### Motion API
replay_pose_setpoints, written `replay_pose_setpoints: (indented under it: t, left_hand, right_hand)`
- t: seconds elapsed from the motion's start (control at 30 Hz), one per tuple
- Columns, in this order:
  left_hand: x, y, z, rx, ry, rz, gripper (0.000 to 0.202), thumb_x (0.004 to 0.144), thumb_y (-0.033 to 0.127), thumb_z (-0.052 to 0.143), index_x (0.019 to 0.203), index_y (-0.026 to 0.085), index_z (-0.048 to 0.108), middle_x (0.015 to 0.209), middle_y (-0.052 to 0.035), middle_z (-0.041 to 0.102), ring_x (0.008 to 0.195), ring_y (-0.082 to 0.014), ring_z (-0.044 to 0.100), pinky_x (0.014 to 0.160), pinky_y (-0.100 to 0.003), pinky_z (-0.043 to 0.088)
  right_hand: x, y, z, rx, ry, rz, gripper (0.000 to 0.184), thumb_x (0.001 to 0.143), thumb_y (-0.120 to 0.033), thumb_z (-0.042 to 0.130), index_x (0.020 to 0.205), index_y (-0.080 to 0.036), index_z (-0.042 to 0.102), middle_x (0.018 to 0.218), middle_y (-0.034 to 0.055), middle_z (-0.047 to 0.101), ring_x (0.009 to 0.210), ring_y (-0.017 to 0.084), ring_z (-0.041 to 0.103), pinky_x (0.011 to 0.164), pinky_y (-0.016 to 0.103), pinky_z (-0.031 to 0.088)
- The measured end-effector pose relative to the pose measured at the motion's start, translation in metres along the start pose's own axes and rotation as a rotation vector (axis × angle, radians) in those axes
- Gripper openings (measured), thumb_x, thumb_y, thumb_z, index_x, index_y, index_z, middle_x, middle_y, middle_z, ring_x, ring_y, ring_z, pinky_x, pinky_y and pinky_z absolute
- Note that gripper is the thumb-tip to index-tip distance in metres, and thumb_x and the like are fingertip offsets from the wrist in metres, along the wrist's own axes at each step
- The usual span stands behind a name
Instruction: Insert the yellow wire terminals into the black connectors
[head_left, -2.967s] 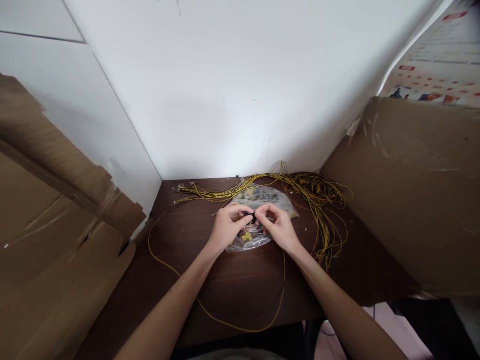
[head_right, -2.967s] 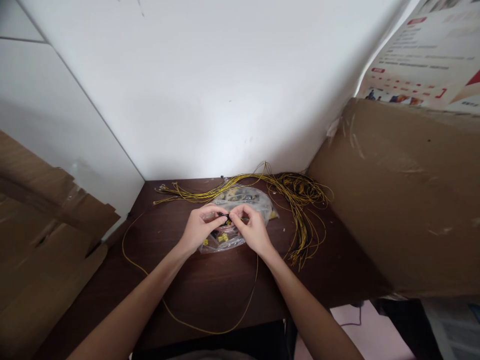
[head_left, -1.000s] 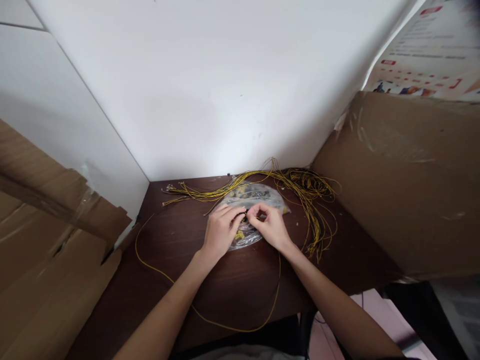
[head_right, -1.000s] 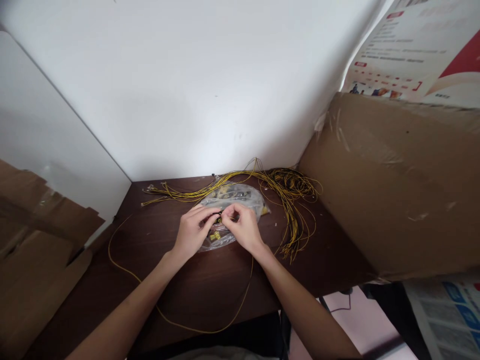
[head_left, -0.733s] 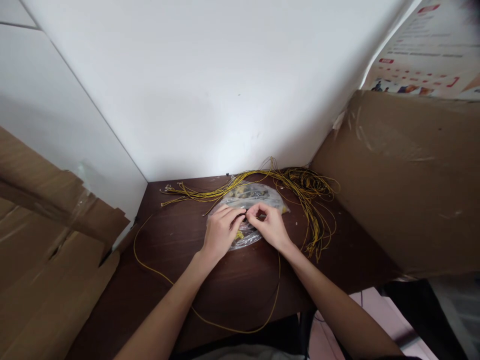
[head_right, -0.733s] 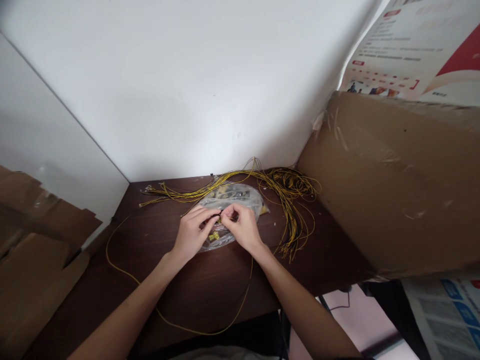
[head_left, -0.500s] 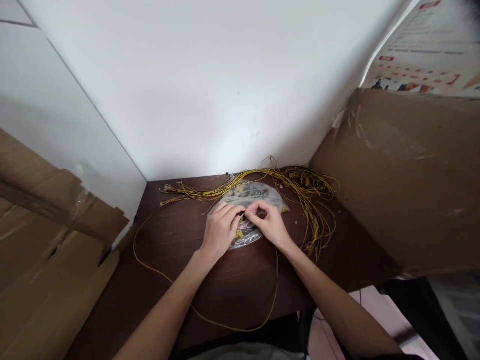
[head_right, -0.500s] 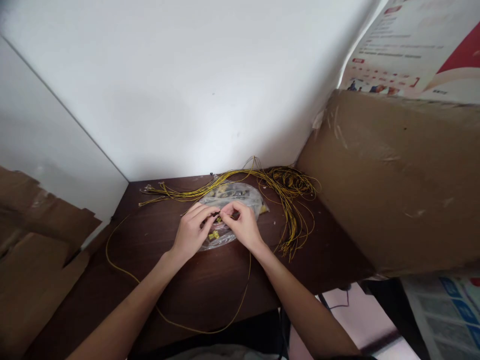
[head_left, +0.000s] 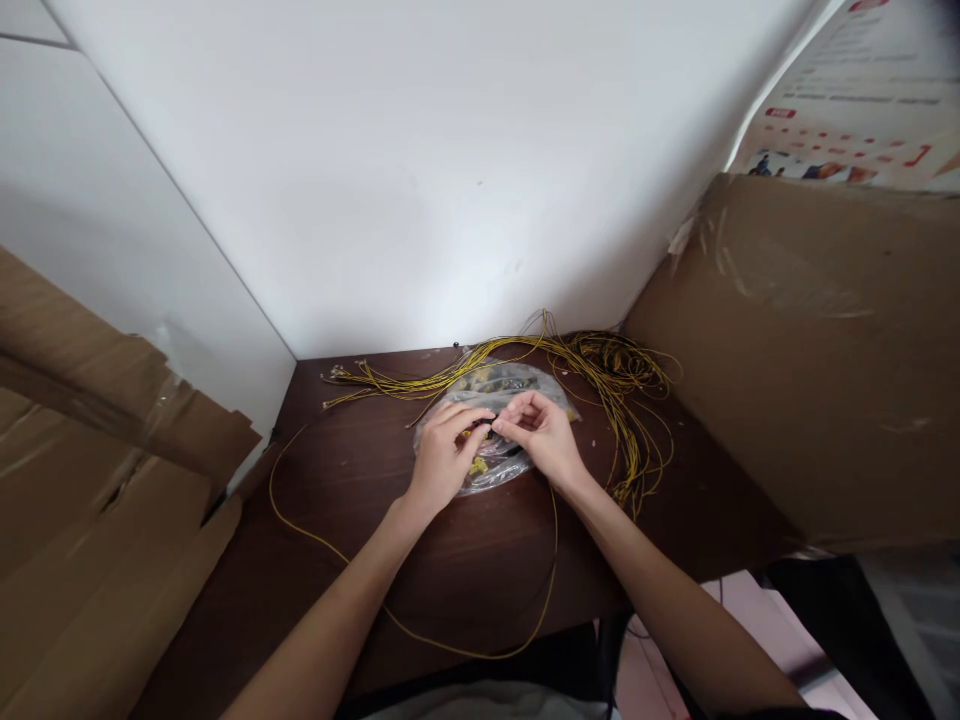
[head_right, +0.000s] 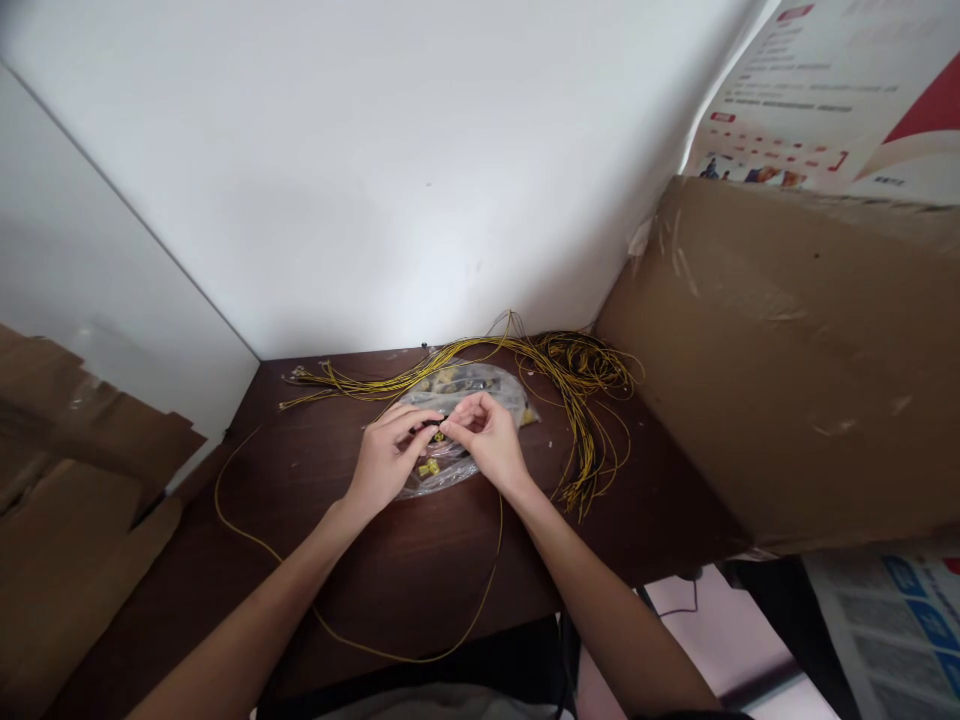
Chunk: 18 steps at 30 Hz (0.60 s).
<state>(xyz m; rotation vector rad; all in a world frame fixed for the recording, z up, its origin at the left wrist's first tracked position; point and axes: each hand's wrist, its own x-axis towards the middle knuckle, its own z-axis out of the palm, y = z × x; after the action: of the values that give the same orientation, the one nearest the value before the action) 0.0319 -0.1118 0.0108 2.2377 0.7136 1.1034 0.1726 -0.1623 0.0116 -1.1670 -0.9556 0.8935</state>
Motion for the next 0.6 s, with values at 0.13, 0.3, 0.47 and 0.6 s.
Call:
replay_pose_setpoints:
  t: [0.13,0.3,0.47,0.6]
  left_hand:
    - [-0.001,-0.001,0.002,-0.006,0.011,-0.002,0.016,0.084,0.023,0.050,0.090,0.020,0.064,0.084,-0.0047,0.064,0.081,-0.0172,0.057,0.075,-0.031,0.046]
    - [0.000,-0.001,0.001,0.004,0.044,-0.039,0.014,0.082,0.023,0.053,0.087,0.019,0.066,0.081,-0.0039,0.066,0.077,-0.0166,0.057,0.074,-0.030,0.046]
    - [0.002,-0.003,0.000,-0.051,0.086,-0.086,0.014,0.080,0.023,0.055,0.087,0.019,0.067,0.082,-0.0037,0.065,0.075,-0.0156,0.058,0.071,-0.029,0.049]
    - [0.001,-0.004,0.000,-0.051,0.088,-0.091,0.013,0.079,0.022,0.056,0.085,0.019,0.067,0.081,-0.0045,0.065,0.078,-0.0165,0.059,0.072,-0.028,0.049]
  right_hand:
    - [-0.001,0.002,0.000,-0.046,0.006,-0.026,0.035,0.056,-0.039,0.075,0.063,-0.018,0.047,0.067,0.0009,0.057,0.062,0.014,0.054,0.064,0.030,0.048]
    - [-0.003,-0.003,0.002,-0.103,-0.016,-0.053,0.029,0.061,-0.038,0.072,0.069,-0.018,0.052,0.068,0.0012,0.057,0.065,0.014,0.054,0.064,0.028,0.048]
    - [-0.004,-0.008,0.001,-0.083,-0.031,-0.082,0.024,0.067,-0.034,0.067,0.082,-0.019,0.054,0.086,0.0042,0.061,0.070,0.014,0.056,0.063,0.027,0.048]
    - [-0.002,-0.003,-0.002,-0.209,-0.046,-0.041,0.023,0.070,-0.037,0.064,0.079,-0.017,0.059,0.068,0.0028,0.060,0.064,0.015,0.056,0.058,0.027,0.047]
